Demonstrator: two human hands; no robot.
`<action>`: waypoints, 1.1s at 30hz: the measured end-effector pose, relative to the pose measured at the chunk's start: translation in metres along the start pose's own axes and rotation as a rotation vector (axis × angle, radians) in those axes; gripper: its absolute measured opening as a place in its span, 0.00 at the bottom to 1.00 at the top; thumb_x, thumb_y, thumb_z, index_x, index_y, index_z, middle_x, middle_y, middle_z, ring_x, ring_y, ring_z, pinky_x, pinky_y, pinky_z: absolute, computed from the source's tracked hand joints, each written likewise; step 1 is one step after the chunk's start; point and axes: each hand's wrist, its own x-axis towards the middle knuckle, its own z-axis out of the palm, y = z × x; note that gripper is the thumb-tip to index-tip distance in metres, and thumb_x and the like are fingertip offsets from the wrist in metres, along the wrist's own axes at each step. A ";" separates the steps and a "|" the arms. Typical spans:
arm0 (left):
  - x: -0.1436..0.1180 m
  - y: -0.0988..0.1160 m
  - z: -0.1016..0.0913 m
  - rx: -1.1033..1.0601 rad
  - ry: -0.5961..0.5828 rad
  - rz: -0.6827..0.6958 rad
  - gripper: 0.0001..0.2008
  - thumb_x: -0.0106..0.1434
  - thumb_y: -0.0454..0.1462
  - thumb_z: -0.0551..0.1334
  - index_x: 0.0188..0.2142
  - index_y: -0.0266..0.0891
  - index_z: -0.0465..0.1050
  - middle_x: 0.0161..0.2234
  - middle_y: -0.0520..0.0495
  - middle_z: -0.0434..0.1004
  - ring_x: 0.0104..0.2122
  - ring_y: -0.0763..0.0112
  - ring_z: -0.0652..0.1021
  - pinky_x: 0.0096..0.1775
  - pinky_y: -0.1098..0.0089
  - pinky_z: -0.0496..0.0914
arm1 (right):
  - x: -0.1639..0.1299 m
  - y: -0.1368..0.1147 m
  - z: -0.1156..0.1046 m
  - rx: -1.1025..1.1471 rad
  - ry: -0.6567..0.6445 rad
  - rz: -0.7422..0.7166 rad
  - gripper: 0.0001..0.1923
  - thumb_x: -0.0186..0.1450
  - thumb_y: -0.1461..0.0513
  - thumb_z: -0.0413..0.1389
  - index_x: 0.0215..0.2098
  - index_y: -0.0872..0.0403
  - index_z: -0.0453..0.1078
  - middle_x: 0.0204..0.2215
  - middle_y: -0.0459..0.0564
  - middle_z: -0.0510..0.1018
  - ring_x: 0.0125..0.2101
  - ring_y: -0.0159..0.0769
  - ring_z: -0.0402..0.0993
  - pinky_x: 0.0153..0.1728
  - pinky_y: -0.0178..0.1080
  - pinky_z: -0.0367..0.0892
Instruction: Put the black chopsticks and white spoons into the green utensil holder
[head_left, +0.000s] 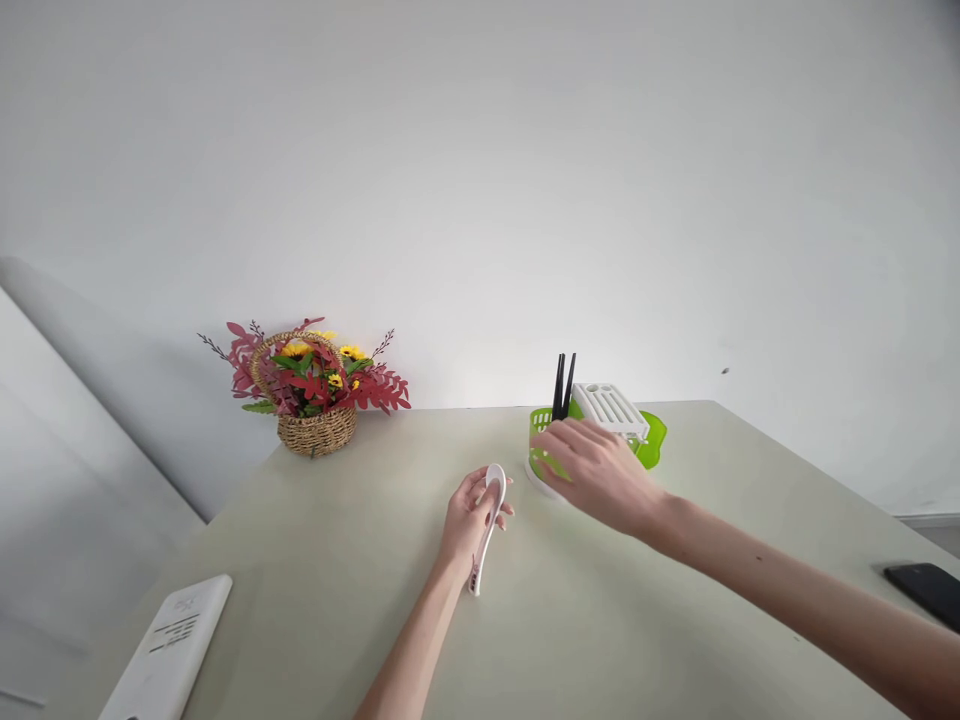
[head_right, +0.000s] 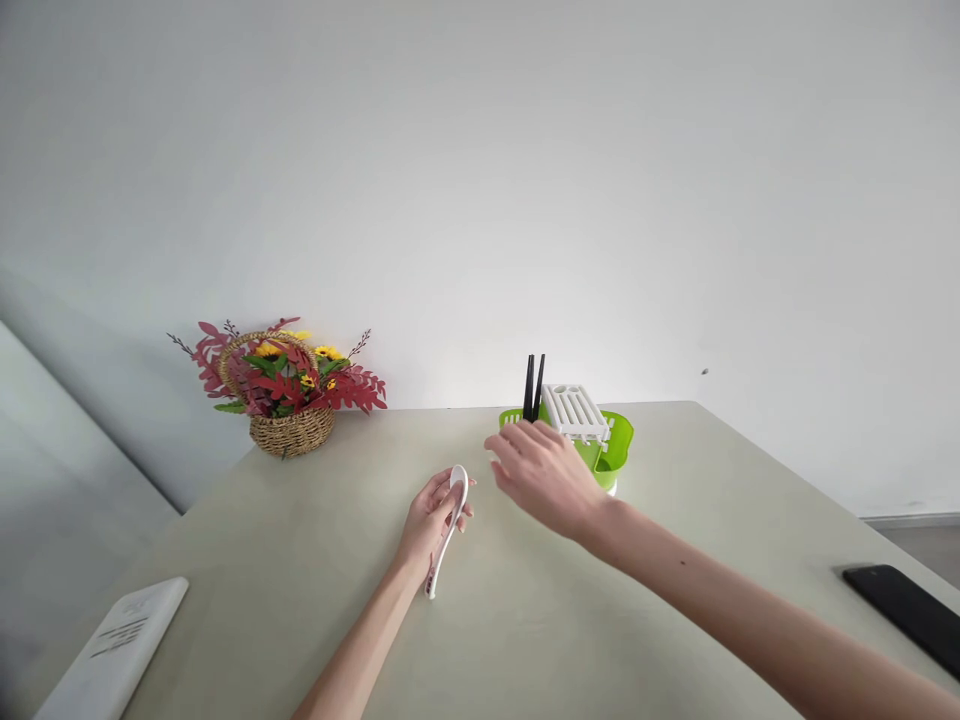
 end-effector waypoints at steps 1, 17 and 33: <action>-0.002 0.002 0.003 -0.009 -0.031 -0.006 0.29 0.53 0.50 0.76 0.48 0.38 0.73 0.44 0.40 0.82 0.24 0.72 0.79 0.22 0.73 0.67 | -0.001 -0.008 0.000 0.074 -0.044 0.026 0.10 0.74 0.62 0.49 0.47 0.52 0.72 0.40 0.51 0.81 0.39 0.39 0.77 0.37 0.39 0.62; -0.017 0.012 0.003 0.105 -0.439 -0.173 0.31 0.60 0.53 0.70 0.55 0.36 0.69 0.19 0.53 0.76 0.14 0.76 0.69 0.20 0.74 0.59 | -0.001 -0.027 0.013 0.846 -0.510 0.377 0.21 0.67 0.43 0.55 0.36 0.50 0.74 0.22 0.39 0.68 0.24 0.29 0.62 0.24 0.33 0.54; -0.022 0.019 0.000 0.116 -0.537 -0.240 0.24 0.64 0.57 0.64 0.30 0.37 0.72 0.17 0.58 0.62 0.16 0.80 0.57 0.23 0.71 0.49 | 0.000 -0.013 -0.023 0.790 -0.326 0.367 0.16 0.68 0.47 0.56 0.43 0.48 0.72 0.28 0.42 0.74 0.30 0.34 0.70 0.32 0.36 0.65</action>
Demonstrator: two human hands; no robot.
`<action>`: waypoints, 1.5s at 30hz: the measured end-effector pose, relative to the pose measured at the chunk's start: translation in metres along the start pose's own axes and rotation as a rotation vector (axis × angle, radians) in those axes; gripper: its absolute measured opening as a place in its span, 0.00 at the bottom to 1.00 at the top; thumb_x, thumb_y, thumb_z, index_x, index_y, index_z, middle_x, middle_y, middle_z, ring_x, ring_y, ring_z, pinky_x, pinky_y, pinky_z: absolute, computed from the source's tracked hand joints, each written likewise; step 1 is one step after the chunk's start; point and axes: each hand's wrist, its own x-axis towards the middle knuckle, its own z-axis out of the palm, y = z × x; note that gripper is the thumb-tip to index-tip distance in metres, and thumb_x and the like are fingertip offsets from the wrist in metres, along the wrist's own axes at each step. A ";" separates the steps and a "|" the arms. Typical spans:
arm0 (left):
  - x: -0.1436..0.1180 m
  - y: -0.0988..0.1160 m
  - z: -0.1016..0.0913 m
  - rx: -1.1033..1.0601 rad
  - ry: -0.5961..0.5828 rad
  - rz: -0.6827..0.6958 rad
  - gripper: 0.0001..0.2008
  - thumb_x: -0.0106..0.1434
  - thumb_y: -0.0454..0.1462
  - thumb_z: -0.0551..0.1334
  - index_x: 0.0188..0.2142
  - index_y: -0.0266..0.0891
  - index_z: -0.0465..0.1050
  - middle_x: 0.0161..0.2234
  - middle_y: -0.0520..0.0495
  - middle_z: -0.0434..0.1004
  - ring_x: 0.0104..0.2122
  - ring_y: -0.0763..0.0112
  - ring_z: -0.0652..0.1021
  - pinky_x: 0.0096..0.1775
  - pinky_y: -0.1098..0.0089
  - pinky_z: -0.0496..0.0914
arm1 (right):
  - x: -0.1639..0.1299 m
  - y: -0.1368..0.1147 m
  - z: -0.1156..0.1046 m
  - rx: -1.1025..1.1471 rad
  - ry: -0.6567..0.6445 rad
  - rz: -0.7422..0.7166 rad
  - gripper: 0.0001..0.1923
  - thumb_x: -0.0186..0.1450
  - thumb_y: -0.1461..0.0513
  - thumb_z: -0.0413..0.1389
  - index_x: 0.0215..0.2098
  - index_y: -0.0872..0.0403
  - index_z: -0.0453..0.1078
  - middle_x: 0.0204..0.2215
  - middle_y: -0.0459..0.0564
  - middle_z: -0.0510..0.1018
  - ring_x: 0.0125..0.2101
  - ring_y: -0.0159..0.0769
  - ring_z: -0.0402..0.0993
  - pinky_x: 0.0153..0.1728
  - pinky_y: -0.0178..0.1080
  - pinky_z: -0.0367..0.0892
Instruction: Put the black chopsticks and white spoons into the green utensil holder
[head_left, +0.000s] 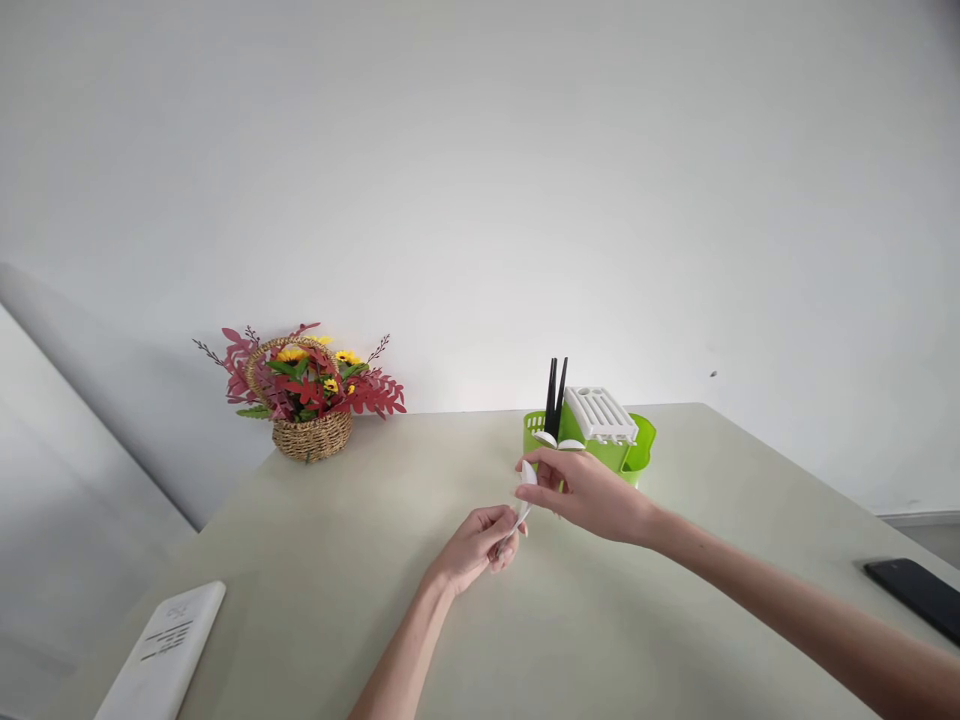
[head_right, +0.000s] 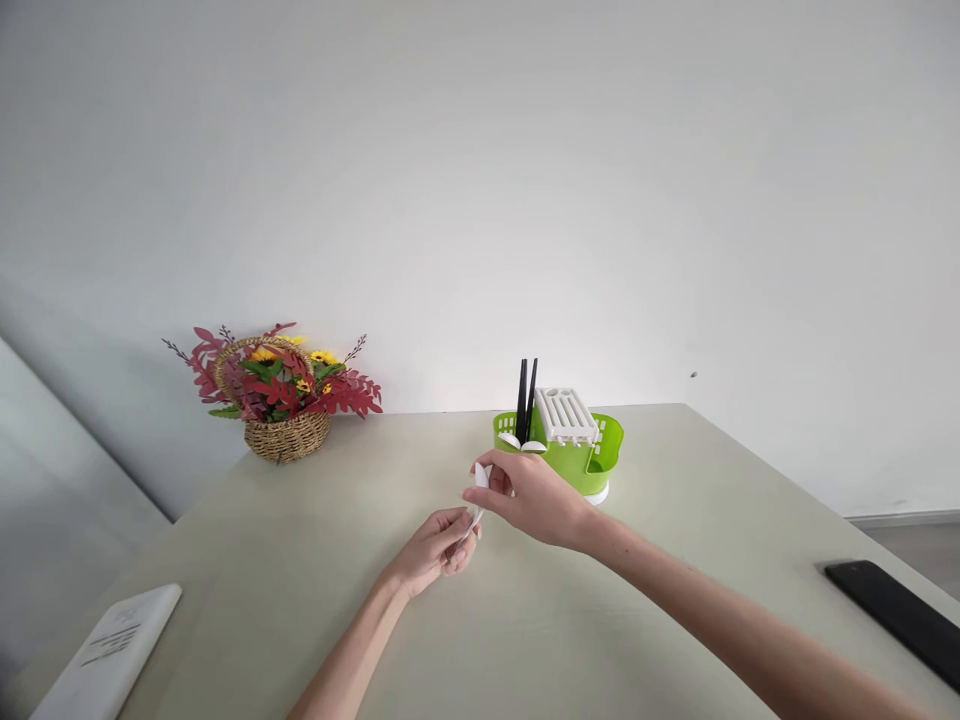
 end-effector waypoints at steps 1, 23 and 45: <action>0.000 0.000 0.000 0.000 0.009 -0.002 0.24 0.64 0.57 0.65 0.30 0.37 0.72 0.17 0.57 0.62 0.17 0.80 0.57 0.23 0.71 0.48 | -0.001 -0.001 0.001 0.002 -0.007 -0.007 0.15 0.68 0.47 0.56 0.43 0.48 0.73 0.28 0.42 0.75 0.30 0.34 0.71 0.31 0.36 0.65; 0.016 -0.017 -0.017 -0.305 0.343 0.130 0.21 0.61 0.51 0.71 0.43 0.36 0.78 0.35 0.49 0.73 0.27 0.79 0.72 0.26 0.76 0.65 | 0.075 0.012 -0.071 -0.640 0.163 -0.030 0.19 0.73 0.46 0.47 0.44 0.48 0.73 0.39 0.49 0.81 0.35 0.38 0.76 0.32 0.38 0.62; 0.015 -0.017 -0.016 -0.291 0.326 0.125 0.20 0.61 0.49 0.71 0.42 0.35 0.78 0.35 0.49 0.72 0.27 0.79 0.71 0.26 0.75 0.65 | 0.085 0.034 -0.033 -0.592 0.010 0.061 0.25 0.73 0.45 0.46 0.41 0.48 0.80 0.34 0.52 0.84 0.33 0.41 0.79 0.29 0.37 0.63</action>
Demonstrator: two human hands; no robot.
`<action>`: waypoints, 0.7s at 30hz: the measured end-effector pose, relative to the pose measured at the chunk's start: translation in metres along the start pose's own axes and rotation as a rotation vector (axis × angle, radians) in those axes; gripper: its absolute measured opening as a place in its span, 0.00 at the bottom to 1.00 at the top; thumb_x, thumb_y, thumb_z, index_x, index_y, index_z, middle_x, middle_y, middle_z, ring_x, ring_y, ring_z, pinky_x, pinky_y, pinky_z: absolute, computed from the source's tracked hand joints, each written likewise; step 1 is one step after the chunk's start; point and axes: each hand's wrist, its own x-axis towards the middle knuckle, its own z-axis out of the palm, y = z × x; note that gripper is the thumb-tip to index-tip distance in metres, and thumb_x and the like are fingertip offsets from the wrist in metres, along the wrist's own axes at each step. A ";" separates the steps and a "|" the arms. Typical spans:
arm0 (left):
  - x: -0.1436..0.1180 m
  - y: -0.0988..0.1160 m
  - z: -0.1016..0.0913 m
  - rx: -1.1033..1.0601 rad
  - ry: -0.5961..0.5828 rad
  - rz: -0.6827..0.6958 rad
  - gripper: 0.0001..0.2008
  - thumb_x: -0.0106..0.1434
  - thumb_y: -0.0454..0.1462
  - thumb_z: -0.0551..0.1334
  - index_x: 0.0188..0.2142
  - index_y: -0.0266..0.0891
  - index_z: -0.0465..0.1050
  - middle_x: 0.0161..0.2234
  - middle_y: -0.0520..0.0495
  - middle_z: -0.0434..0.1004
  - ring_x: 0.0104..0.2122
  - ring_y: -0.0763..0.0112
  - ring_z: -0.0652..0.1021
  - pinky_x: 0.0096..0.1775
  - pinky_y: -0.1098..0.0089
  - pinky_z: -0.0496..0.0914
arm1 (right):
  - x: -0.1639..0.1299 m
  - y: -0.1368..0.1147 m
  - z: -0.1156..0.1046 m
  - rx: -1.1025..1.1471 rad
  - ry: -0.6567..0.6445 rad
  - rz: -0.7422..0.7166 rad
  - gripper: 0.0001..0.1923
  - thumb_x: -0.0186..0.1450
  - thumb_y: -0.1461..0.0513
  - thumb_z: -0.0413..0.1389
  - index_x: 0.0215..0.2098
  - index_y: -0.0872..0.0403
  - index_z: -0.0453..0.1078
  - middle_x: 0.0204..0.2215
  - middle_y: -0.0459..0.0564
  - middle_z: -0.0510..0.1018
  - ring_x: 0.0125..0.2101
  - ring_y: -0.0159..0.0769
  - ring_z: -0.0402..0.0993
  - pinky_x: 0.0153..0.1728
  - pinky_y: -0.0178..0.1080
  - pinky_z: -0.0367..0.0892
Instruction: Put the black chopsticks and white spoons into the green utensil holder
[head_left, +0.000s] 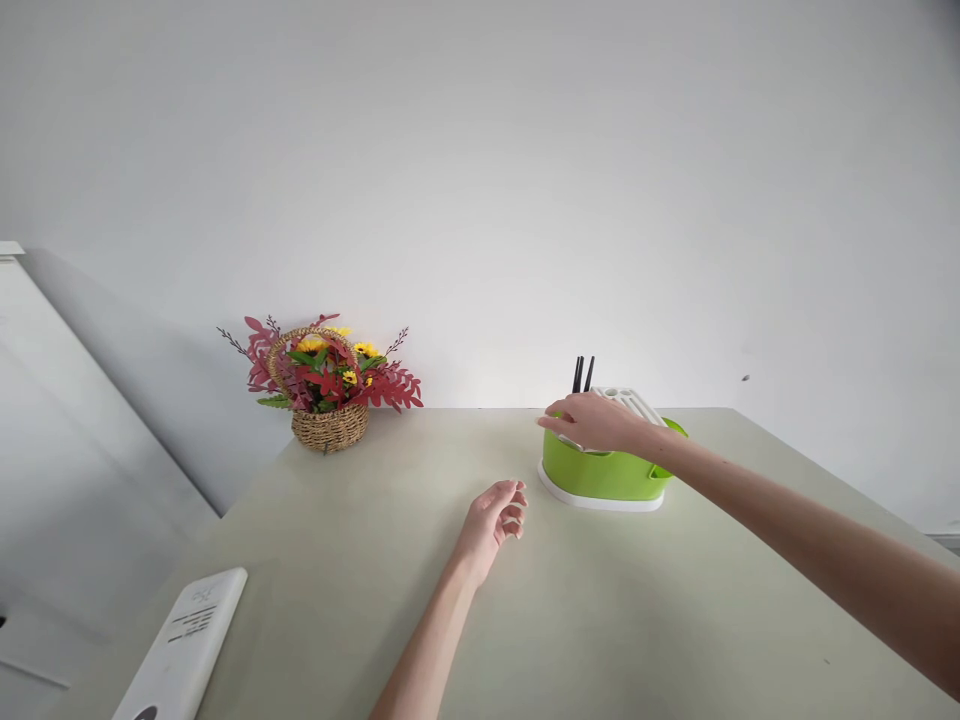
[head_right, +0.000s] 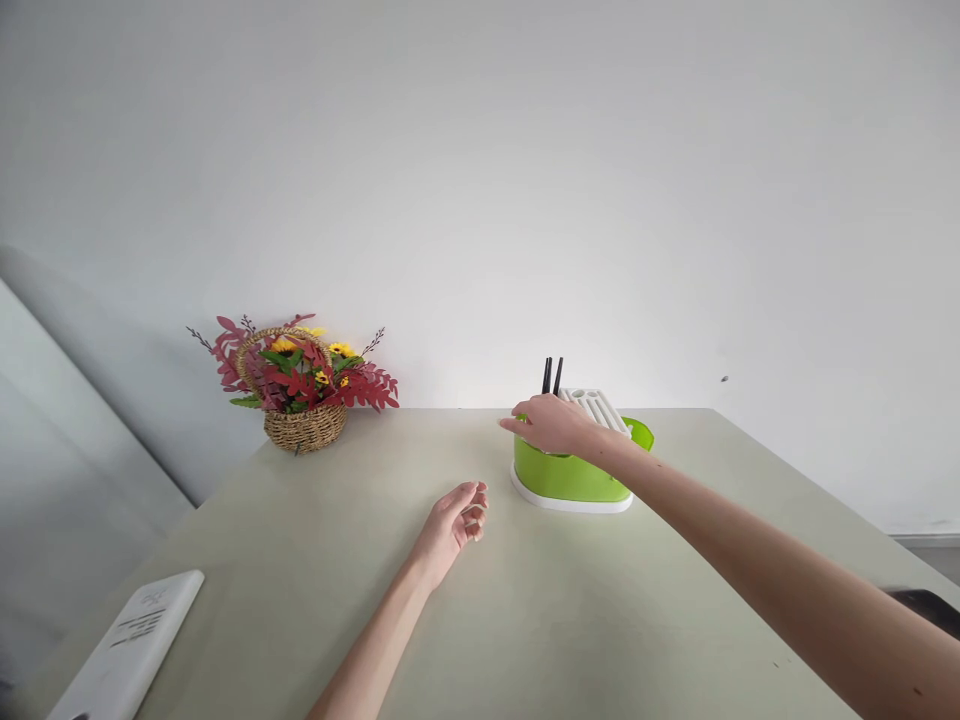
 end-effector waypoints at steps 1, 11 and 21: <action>0.000 0.000 0.000 -0.001 -0.001 0.001 0.20 0.61 0.49 0.71 0.42 0.36 0.78 0.35 0.49 0.72 0.27 0.79 0.71 0.26 0.75 0.65 | -0.002 0.002 -0.003 0.006 0.030 0.016 0.25 0.73 0.46 0.44 0.43 0.47 0.80 0.36 0.52 0.84 0.35 0.41 0.79 0.30 0.38 0.64; -0.002 0.006 0.004 0.003 0.050 -0.013 0.23 0.55 0.50 0.75 0.41 0.35 0.79 0.34 0.50 0.73 0.27 0.79 0.71 0.26 0.74 0.66 | -0.038 0.044 0.007 -0.008 0.355 0.228 0.22 0.71 0.53 0.47 0.57 0.52 0.69 0.59 0.59 0.72 0.57 0.51 0.69 0.55 0.52 0.68; -0.002 0.007 0.002 0.005 0.052 -0.009 0.20 0.58 0.48 0.74 0.40 0.35 0.78 0.34 0.50 0.72 0.27 0.79 0.71 0.27 0.74 0.66 | -0.050 0.056 0.049 -0.119 0.352 0.277 0.32 0.74 0.50 0.37 0.71 0.56 0.53 0.71 0.61 0.58 0.72 0.51 0.47 0.67 0.59 0.53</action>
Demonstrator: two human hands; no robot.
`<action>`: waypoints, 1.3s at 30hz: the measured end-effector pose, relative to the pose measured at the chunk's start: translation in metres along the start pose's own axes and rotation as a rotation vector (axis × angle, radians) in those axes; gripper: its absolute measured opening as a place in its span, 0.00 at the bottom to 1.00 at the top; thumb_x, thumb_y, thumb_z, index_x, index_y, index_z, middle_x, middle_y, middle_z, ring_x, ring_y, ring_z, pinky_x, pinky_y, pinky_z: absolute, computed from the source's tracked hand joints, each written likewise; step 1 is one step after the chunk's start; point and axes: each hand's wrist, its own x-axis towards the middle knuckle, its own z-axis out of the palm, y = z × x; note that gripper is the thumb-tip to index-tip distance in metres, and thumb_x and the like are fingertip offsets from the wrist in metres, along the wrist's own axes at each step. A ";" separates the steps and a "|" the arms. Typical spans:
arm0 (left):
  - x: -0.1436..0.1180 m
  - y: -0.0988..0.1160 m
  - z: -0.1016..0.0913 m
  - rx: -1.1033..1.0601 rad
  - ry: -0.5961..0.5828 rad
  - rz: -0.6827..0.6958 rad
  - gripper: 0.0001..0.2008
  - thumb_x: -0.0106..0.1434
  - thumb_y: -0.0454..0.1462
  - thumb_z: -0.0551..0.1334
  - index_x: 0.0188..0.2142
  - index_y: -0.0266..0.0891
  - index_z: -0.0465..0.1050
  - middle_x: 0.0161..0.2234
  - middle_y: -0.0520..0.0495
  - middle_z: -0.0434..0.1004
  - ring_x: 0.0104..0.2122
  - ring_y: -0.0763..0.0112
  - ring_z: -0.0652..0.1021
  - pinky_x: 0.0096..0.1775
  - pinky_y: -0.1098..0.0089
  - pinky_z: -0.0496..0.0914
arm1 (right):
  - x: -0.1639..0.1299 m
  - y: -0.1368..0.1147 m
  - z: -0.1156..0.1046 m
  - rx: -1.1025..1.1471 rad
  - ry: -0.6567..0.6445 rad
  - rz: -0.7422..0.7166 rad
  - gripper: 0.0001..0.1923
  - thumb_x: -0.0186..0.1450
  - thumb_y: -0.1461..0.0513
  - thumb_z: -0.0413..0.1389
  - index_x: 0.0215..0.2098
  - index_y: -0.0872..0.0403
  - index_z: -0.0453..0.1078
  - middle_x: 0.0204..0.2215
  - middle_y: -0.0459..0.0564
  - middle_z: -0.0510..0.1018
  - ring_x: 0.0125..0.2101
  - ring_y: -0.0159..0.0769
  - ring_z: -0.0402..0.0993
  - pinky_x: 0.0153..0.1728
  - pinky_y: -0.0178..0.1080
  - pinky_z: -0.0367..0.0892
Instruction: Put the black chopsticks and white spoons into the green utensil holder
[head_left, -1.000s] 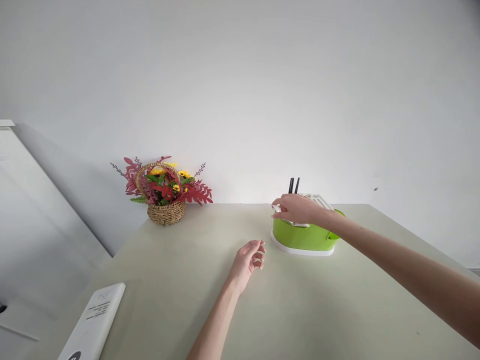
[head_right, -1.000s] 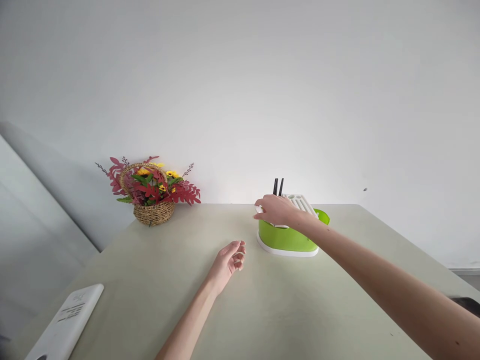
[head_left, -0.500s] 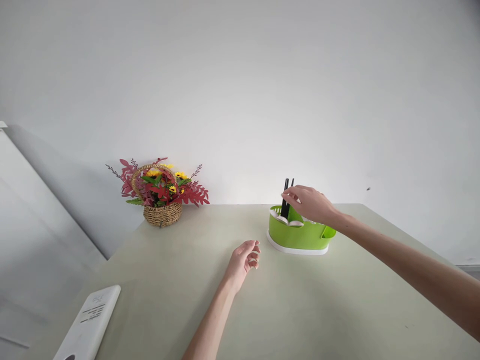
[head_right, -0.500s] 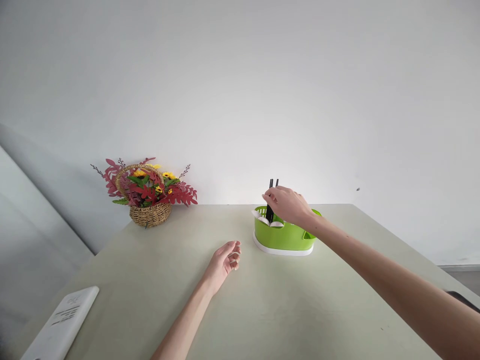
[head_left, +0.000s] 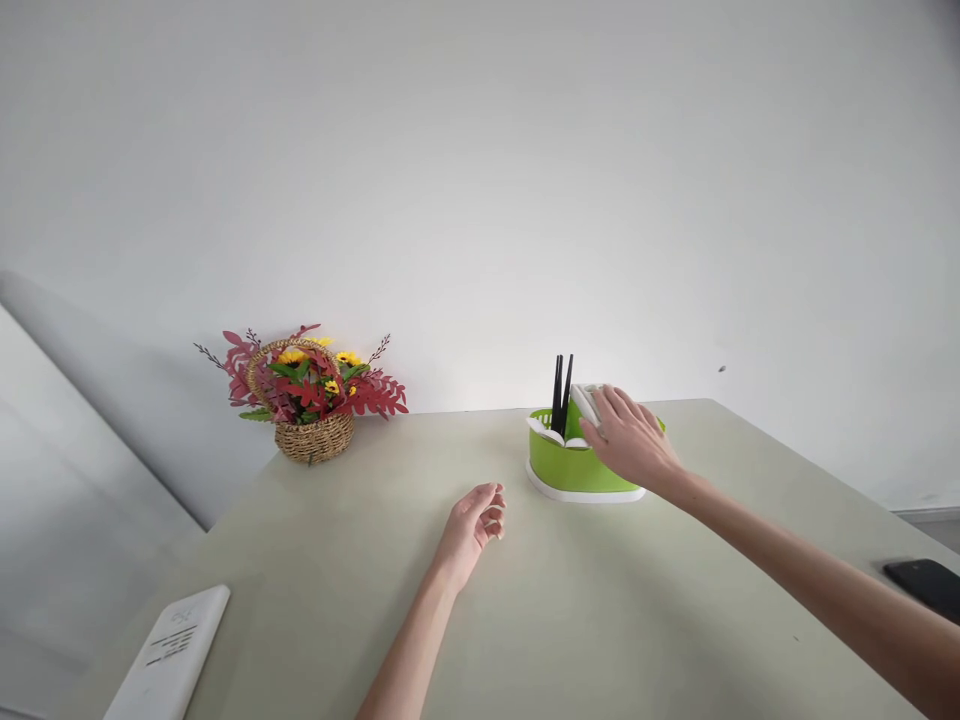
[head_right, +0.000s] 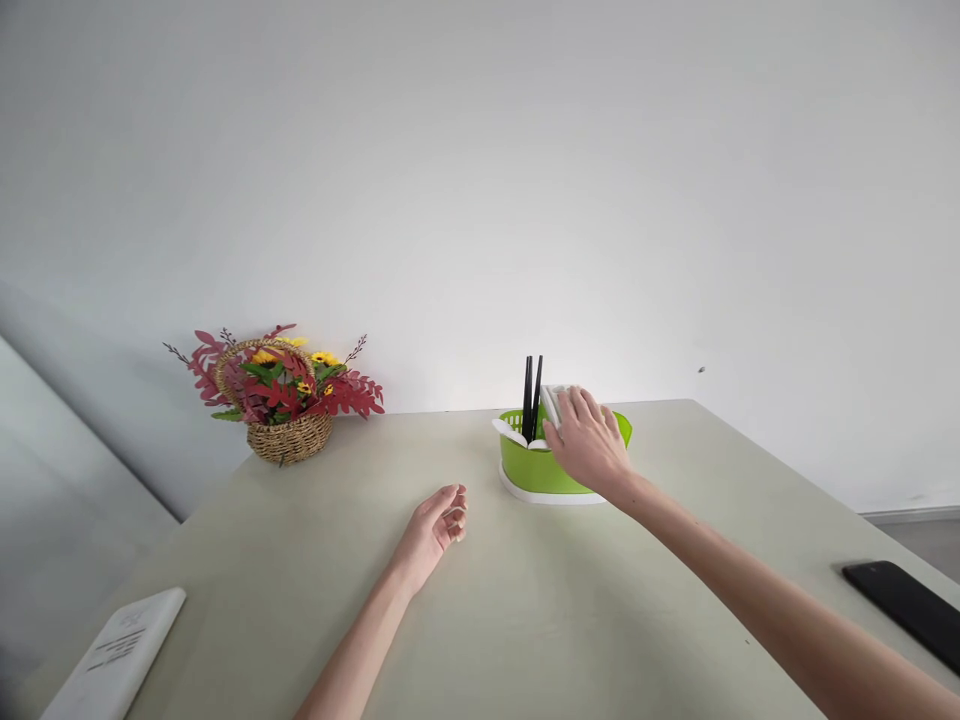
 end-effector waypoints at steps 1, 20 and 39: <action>0.000 0.000 0.000 0.000 0.001 -0.001 0.20 0.58 0.48 0.74 0.40 0.35 0.78 0.34 0.50 0.72 0.27 0.79 0.71 0.27 0.74 0.65 | 0.002 0.003 0.000 -0.003 -0.013 0.004 0.32 0.74 0.50 0.36 0.71 0.56 0.52 0.71 0.61 0.57 0.72 0.50 0.47 0.67 0.59 0.53; 0.000 -0.002 0.000 -0.005 -0.001 -0.011 0.19 0.58 0.47 0.74 0.40 0.36 0.78 0.33 0.50 0.73 0.26 0.79 0.71 0.28 0.73 0.65 | 0.025 0.140 -0.002 0.033 -0.103 0.129 0.36 0.73 0.48 0.40 0.72 0.58 0.54 0.71 0.64 0.56 0.70 0.61 0.49 0.63 0.64 0.58; -0.001 -0.005 0.002 0.049 -0.025 0.021 0.14 0.59 0.46 0.73 0.33 0.37 0.78 0.34 0.49 0.72 0.30 0.76 0.70 0.36 0.72 0.65 | -0.073 0.027 0.014 0.180 -0.003 -0.364 0.34 0.75 0.49 0.44 0.75 0.48 0.43 0.75 0.52 0.47 0.73 0.49 0.40 0.70 0.59 0.49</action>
